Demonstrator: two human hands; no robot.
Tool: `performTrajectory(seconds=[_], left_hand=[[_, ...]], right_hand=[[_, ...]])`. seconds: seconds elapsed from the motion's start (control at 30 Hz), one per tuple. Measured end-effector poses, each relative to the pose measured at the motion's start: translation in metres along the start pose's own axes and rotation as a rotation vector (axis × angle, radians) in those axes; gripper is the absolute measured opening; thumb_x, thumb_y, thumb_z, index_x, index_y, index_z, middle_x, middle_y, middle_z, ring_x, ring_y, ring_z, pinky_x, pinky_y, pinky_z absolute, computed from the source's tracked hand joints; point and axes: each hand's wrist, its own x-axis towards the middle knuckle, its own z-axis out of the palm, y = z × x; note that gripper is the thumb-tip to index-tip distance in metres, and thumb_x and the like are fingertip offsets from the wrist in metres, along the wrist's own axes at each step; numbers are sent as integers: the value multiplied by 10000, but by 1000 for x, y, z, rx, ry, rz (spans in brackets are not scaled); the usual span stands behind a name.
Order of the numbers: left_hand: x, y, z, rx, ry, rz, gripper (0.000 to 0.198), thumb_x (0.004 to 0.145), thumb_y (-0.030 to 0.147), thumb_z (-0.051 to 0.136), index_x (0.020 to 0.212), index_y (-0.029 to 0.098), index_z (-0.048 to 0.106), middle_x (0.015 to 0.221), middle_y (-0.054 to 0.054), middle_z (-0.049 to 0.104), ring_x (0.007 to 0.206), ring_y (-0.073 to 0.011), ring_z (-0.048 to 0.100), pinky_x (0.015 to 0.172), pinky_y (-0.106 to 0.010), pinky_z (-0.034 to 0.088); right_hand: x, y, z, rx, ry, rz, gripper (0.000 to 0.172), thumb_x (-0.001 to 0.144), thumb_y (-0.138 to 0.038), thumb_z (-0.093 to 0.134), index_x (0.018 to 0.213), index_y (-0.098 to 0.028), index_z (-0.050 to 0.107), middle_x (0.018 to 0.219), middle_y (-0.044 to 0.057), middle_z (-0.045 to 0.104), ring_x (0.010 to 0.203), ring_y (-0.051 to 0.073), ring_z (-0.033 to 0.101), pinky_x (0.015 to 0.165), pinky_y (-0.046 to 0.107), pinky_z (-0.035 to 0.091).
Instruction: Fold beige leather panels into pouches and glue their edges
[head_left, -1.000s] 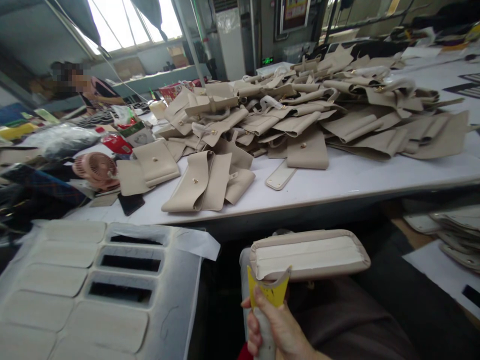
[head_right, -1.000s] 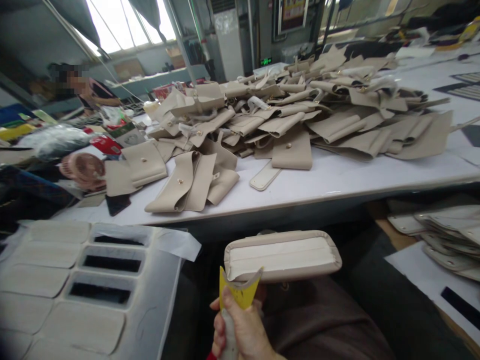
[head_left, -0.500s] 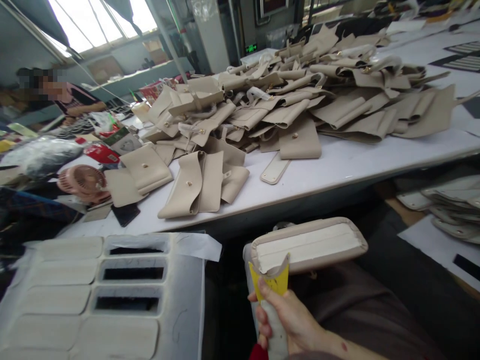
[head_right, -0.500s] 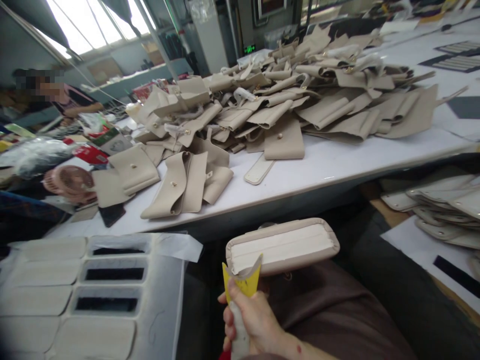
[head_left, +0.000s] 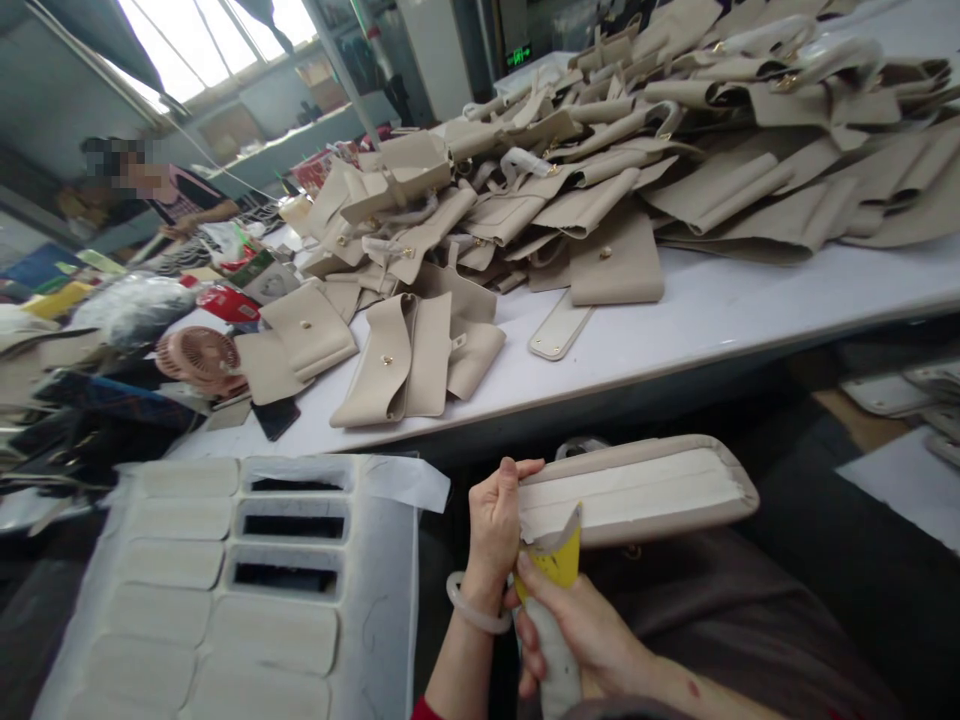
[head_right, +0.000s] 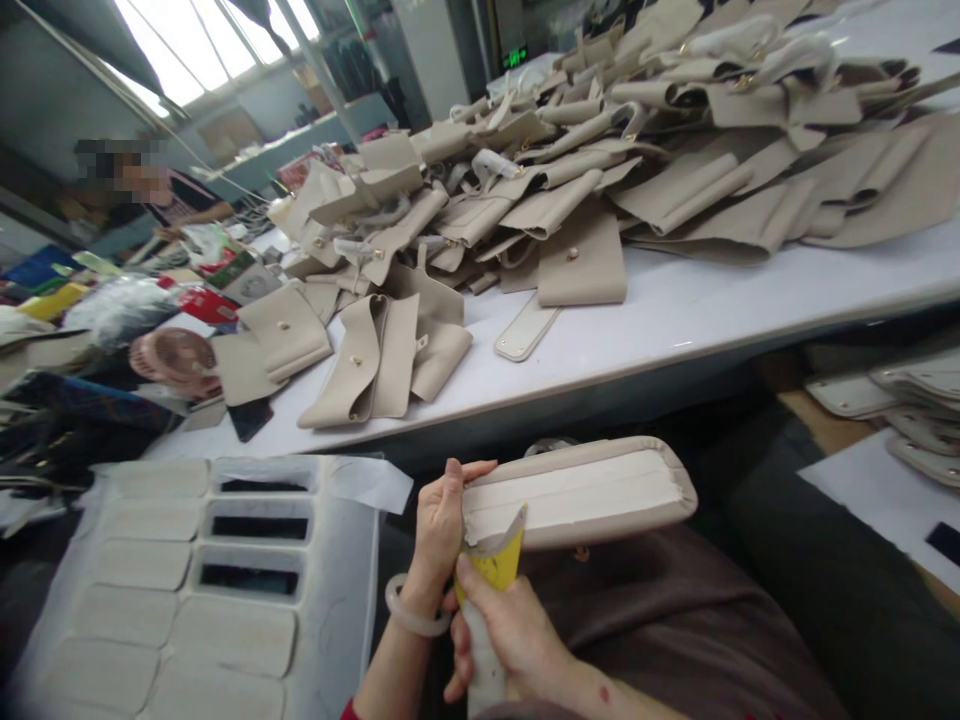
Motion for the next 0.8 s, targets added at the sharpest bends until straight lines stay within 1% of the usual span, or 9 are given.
performTrajectory(seconds=[0.07,0.2,0.3,0.37,0.5,0.57,0.67,0.77,0.8], left_hand=[[0,-1,3,-20,26,-26,514,987,518,419,929,165,787,948,-70,768,886,-218,681,797,-293,482],[0,-2,7,-7,55,-51,518,967,541,450,893,148,778,886,-67,763,799,-204,661,694,-275,469],[1,1,11,153,86,-20,554,978,549,403,858,147,763,804,-57,748,692,-178,629,599,-262,434],[2,5,15,275,113,12,566,988,546,371,807,158,742,744,-48,728,644,-162,611,575,-257,413],[6,15,22,471,169,50,486,967,540,445,680,189,619,669,-34,686,575,-142,574,561,-262,352],[7,20,25,589,196,64,452,947,544,487,667,197,563,627,-37,651,557,-154,560,561,-283,294],[9,26,32,734,212,82,421,922,575,508,738,201,565,649,-61,646,607,-205,592,590,-309,246],[11,29,41,846,199,75,453,913,633,472,838,200,582,715,-86,665,675,-257,629,632,-320,272],[12,29,42,797,211,55,464,886,656,502,857,201,588,724,-87,664,716,-275,639,663,-327,298]], right_hand=[[-2,-5,-3,-31,-10,30,675,595,-781,736,756,-141,596,424,-50,510,315,90,445,373,272,523],[-5,-13,-10,-72,-34,43,638,642,-750,725,779,-140,598,421,-54,504,315,84,430,359,249,503],[-5,-19,-15,-101,-31,31,620,651,-733,732,778,-143,595,420,-56,503,315,80,421,350,229,476],[-6,-21,-17,-126,-8,10,619,651,-734,733,776,-143,595,431,-52,514,317,82,424,344,222,456],[-10,-22,-20,-141,-7,-41,653,631,-784,714,714,-152,573,438,-32,529,339,103,471,384,238,458],[-12,-19,-21,-105,-16,-37,644,652,-785,701,691,-158,559,463,-19,552,378,115,515,429,248,478],[-18,-15,-25,-38,-3,-2,562,714,-698,729,766,-158,584,572,0,619,482,133,592,519,266,525],[-26,-14,-31,-91,51,-15,588,671,-693,764,832,-157,584,632,16,653,502,153,613,520,291,544],[-29,-16,-33,-129,64,-41,616,646,-717,763,834,-162,573,636,17,657,484,156,607,497,295,541]])
